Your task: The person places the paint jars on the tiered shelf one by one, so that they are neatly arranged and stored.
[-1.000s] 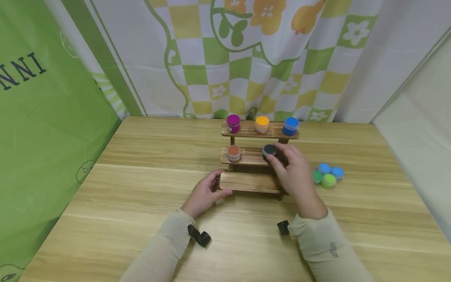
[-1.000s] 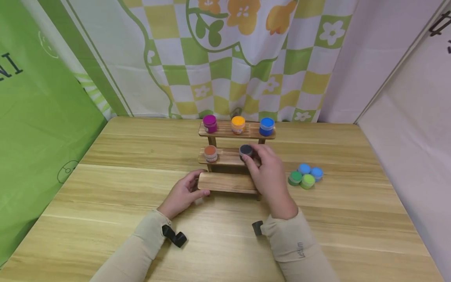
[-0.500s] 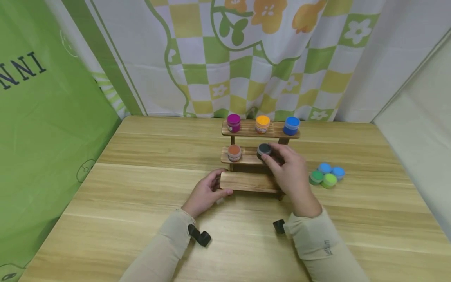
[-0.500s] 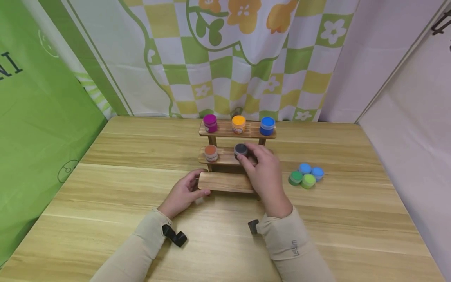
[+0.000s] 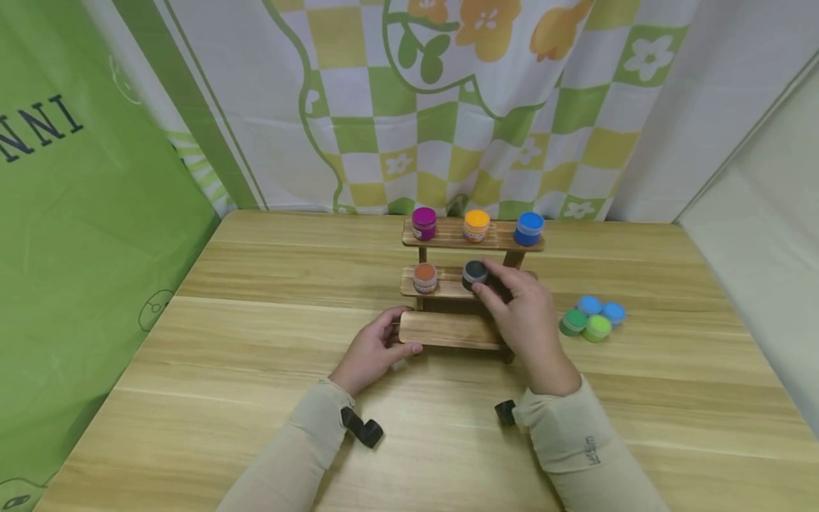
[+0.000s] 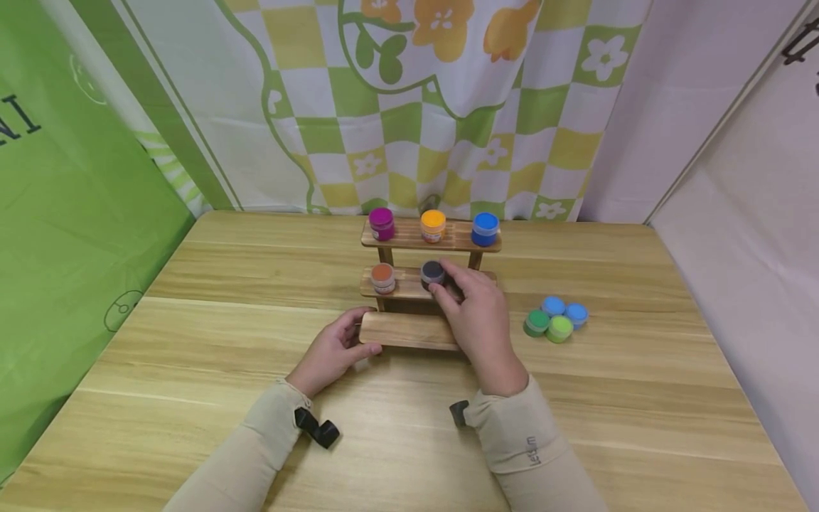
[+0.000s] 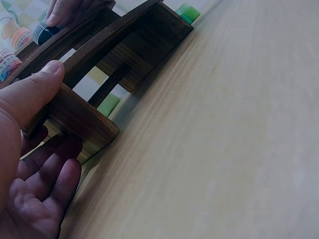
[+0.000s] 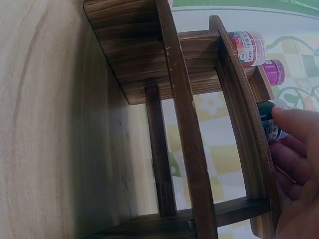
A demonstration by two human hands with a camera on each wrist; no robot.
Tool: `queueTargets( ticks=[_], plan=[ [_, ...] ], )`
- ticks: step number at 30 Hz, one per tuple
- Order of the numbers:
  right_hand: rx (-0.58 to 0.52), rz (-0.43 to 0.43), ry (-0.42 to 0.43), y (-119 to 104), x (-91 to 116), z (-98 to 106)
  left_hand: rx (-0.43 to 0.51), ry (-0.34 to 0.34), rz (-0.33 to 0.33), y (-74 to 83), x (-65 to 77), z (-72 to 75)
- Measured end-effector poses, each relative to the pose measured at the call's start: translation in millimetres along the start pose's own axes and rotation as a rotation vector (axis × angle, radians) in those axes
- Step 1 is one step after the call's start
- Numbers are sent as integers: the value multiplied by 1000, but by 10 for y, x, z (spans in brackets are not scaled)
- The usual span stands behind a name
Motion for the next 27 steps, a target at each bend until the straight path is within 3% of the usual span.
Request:
queueTargets(
  ticks=[9,19,27],
  plan=[
    [-15,-3,-17,17,1,9,7,1,5,-2,-3,-7],
    [-104,-47,-49,102,-19,96,16,-2,5,-26,-11,-13],
    [-130,-100,-184,222,-28,194,17,-3,18,-32,-2,-4]
  ],
)
Point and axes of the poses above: each hand's wrist, its own x-axis away from the middle knuckle, its own z-axis out of the back of the hand, y = z × x, the point moved 6 cm from there along -x, towards the middle knuckle, and after that the axes turned 8 degrees about y, right-handed, at the moved point
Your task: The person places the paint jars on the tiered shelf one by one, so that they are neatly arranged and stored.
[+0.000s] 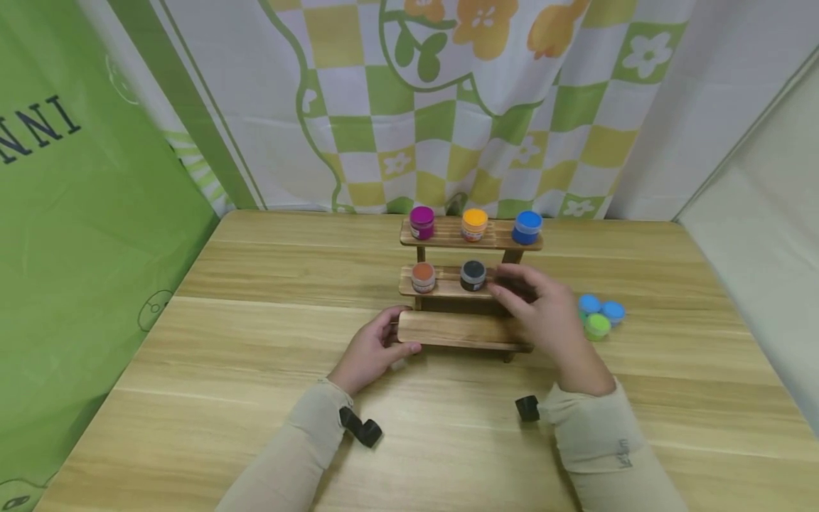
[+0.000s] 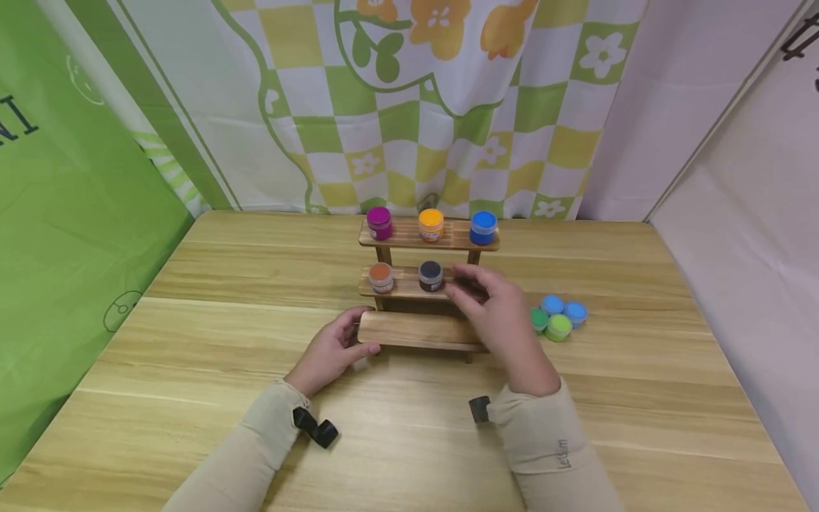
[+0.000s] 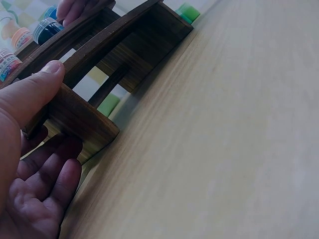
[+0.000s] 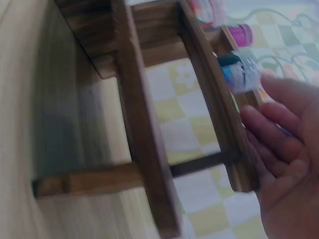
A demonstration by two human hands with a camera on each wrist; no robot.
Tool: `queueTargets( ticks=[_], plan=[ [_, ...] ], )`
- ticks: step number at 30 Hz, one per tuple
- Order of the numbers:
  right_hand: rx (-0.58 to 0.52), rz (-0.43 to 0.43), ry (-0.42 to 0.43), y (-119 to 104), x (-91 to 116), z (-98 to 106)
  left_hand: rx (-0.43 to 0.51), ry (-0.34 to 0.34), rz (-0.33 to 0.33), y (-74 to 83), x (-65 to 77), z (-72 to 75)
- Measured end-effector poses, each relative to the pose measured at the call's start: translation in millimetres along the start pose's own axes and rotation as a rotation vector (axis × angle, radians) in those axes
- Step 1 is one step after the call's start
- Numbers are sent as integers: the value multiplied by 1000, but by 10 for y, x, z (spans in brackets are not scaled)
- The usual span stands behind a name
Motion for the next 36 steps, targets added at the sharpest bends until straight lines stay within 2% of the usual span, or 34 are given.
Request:
queueTargets(
  ticks=[5,12,22,36],
  plan=[
    [-16,-19,-82,49,19,125,1,0,0,-8,-3,0],
    [-69,-10,-37,147,17,314,1,2,0,-16,-7,3],
    [-14,-104,-8,340,18,533,-3,-8,-5,-19,-5,0],
    [-34,-206,-11,633,31,776,-7,1,2,-11,-3,-1]
  ],
)
Point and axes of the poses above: each hand's wrist, its own x-axis away from the middle knuckle, its own z-axis out of the back of the hand, y = z × x, the point moved 6 cm from there along -x, towards the middle knuckle, and after that the axes turned 8 degrees about y, right-handed, at the moved point
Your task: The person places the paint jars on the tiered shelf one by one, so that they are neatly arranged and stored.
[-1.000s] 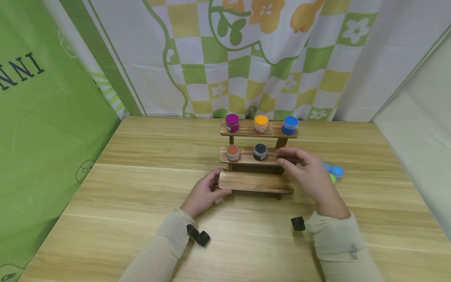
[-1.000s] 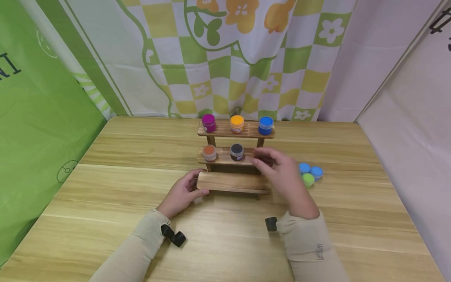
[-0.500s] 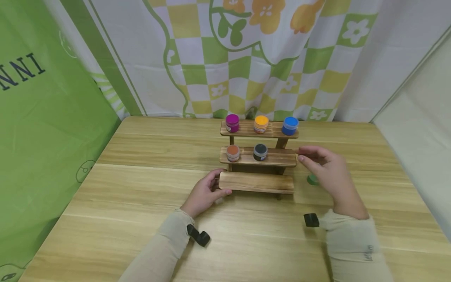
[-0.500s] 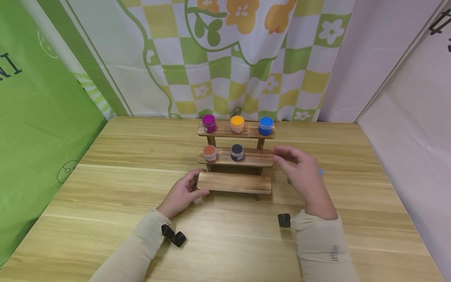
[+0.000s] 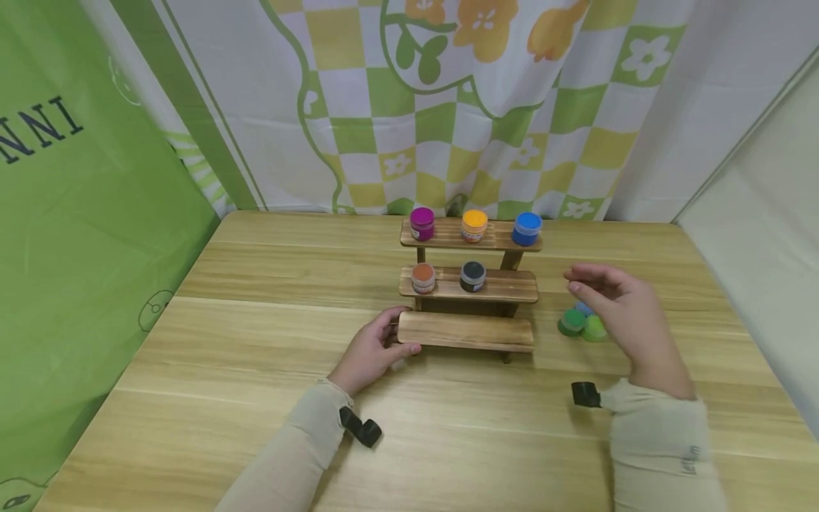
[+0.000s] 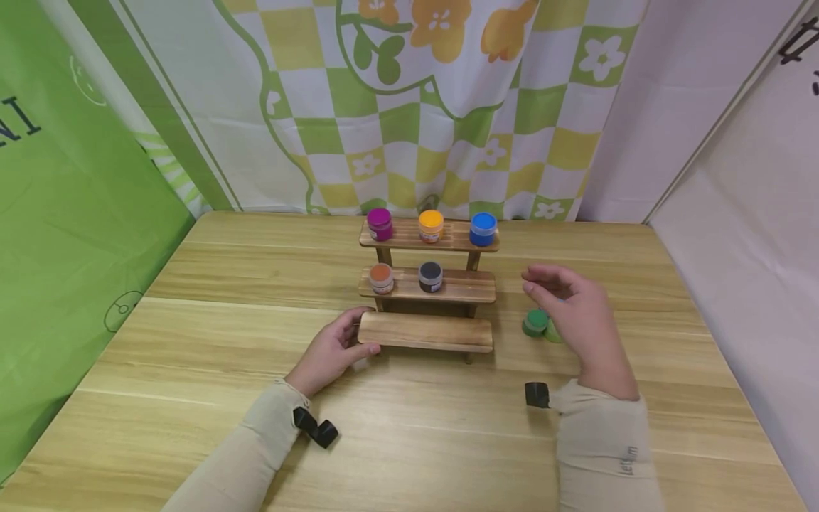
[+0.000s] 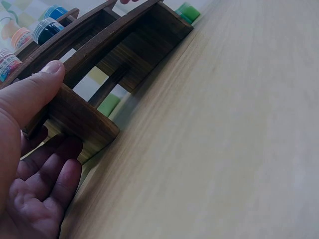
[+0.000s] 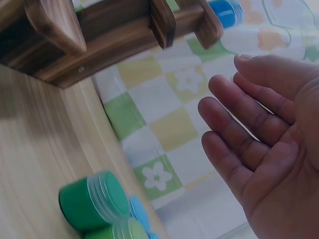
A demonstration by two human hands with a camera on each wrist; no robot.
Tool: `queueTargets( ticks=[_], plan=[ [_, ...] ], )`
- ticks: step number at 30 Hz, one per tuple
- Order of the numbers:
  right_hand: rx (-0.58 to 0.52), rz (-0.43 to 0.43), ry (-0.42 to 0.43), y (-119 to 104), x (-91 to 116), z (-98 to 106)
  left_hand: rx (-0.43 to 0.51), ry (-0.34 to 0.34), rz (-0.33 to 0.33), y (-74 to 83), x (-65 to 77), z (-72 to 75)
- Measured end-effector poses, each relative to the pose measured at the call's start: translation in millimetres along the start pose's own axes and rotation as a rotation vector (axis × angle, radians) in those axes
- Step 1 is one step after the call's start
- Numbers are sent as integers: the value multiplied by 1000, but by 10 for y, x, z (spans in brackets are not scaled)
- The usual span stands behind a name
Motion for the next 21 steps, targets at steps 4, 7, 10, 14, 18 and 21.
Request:
queueTargets(
  ticks=[4,7,10,14,18,21],
  plan=[
    [9,-34,8,94,-2,79,-2,0,-3,2,1,2],
    [39,-57,16,173,-4,130,-2,-2,-4,3,3,1],
    [70,-76,22,251,-14,170,-2,-3,-3,6,2,-1],
    [107,-105,8,356,-27,192,0,-1,-2,10,1,-3],
    [108,-145,1,483,-31,195,1,1,-1,14,3,-3],
    [88,-168,4,583,-33,202,0,2,0,19,7,-2]
  ],
)
Point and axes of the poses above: each hand's wrist, its own x-axis away from the middle knuckle, its own z-axis out of the back of the hand, y = z × x, the point moved 6 cm from there along -x, towards the middle knuckle, and after that the axes turned 8 degrees about y, right-handed, at the moved point
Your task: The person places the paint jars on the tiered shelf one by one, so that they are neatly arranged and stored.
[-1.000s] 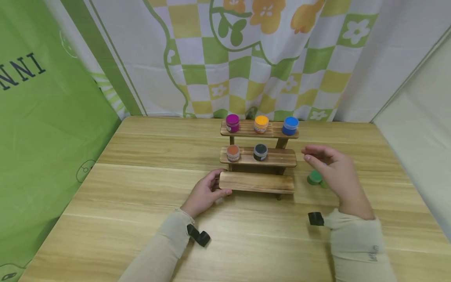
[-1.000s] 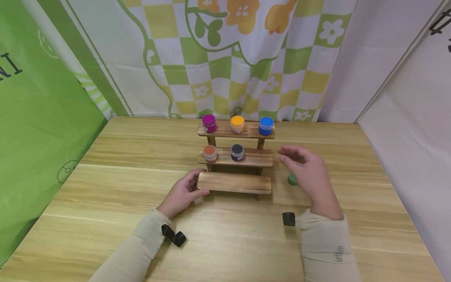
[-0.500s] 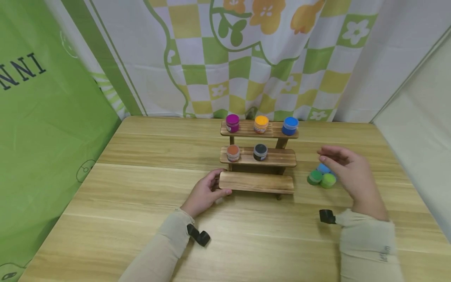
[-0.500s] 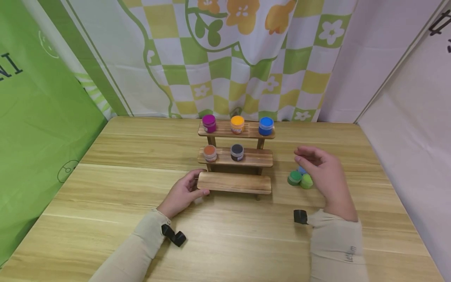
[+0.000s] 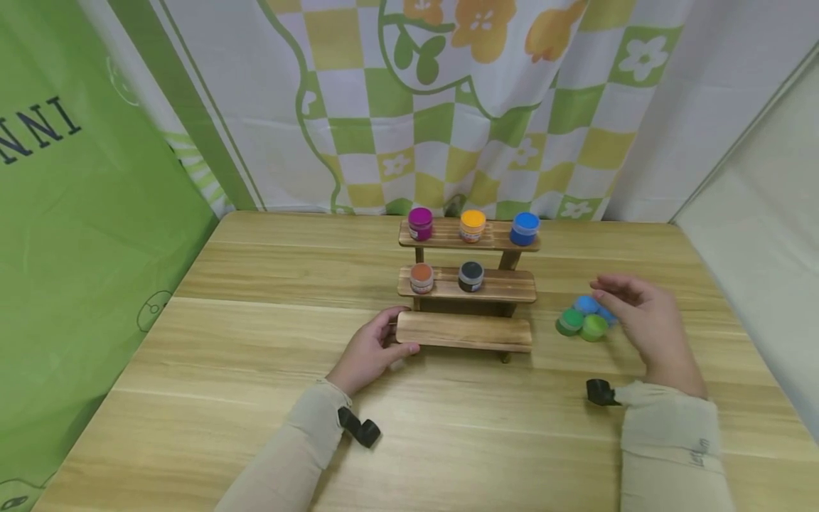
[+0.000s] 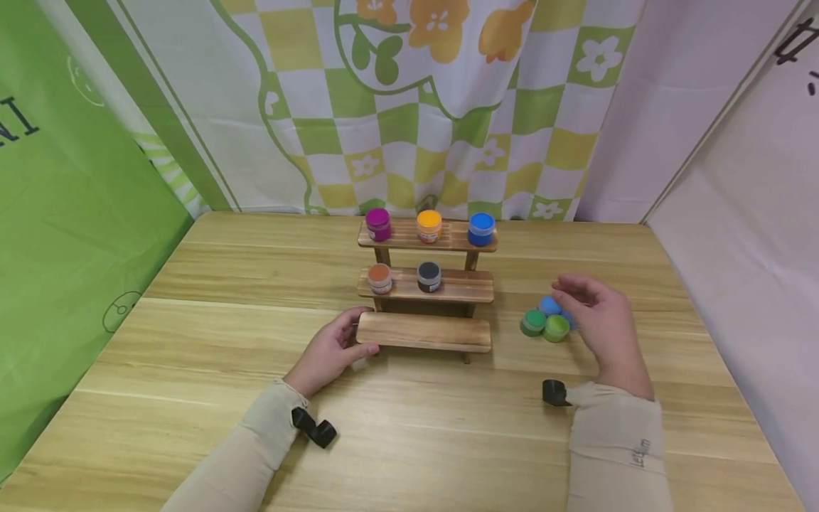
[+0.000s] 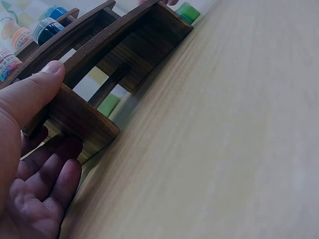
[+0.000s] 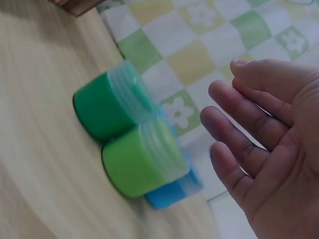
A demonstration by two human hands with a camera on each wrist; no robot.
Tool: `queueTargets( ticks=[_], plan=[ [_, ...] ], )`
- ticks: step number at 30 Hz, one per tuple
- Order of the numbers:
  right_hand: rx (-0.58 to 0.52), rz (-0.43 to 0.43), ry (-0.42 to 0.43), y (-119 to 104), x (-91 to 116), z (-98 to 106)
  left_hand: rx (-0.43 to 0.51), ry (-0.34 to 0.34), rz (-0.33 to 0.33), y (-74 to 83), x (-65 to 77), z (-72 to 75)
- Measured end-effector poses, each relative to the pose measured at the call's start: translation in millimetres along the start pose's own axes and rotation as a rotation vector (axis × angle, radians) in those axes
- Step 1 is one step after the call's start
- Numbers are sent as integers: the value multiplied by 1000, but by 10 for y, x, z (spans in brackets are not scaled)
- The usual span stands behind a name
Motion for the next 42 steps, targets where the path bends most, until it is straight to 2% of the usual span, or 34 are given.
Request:
queueTargets(
  ticks=[12,22,29,34,39,42],
  plan=[
    [-59,-52,12,248,-48,8,-3,2,1,13,3,17],
    [-86,-66,58,306,-67,13,-11,-7,-9,-8,-1,19],
    [-82,-71,75,363,-65,3,-10,-9,8,-17,-2,15],
    [-67,-70,26,435,-60,-9,-11,-7,5,0,0,10],
    [-17,-92,-73,530,-36,-10,-11,-4,8,-5,1,6],
    [36,-71,-125,552,-14,2,-4,-5,8,-10,2,4]
  ],
)
Point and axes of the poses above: each hand's wrist, its own x-axis away from the middle knuckle, its own z-axis out of the back of the hand, y = z × x, the point moved 6 cm from there along -x, towards the middle knuckle, and after that the axes turned 8 degrees about y, right-handed, at the moved point
